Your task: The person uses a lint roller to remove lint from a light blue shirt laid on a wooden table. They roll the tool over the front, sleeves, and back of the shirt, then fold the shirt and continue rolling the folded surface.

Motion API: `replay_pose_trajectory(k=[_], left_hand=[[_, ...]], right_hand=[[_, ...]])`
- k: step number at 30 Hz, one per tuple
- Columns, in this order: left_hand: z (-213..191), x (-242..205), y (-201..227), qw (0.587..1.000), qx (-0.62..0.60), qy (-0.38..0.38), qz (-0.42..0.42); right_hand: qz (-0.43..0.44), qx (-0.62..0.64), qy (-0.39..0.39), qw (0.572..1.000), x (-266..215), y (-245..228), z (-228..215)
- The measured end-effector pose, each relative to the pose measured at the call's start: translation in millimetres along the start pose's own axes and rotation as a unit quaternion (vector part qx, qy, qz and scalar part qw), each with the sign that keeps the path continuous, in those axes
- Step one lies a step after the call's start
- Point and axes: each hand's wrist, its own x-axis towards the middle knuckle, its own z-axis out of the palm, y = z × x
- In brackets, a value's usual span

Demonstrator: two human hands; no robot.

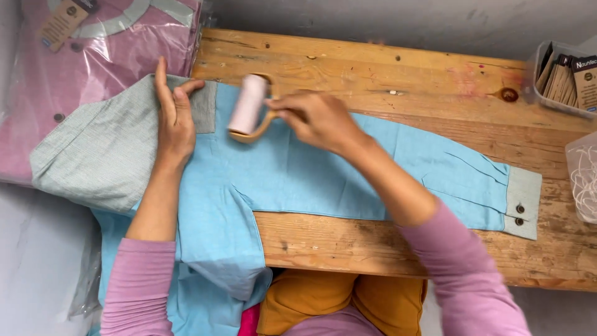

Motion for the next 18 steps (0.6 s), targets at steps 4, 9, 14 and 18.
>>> replay_pose_trajectory(k=[4, 9, 14, 18], left_hand=[[2, 0, 7, 1.000, 0.000, -0.004, 0.004], [4, 0, 9, 1.000, 0.009, -0.001, -0.002], [4, 0, 9, 1.000, 0.027, -0.005, -0.005], [3, 0, 8, 0.999, 0.031, -0.009, -0.011]], right_hand=[[0.048, -0.068, -0.039, 0.996, -88, -14, -80], [0.276, -0.240, -0.115, 0.923, -153, -38, -138], [0.119, -0.172, -0.081, 0.975, -62, -22, -72], [0.068, -0.066, -0.024, 0.995, 11, -18, -6]])
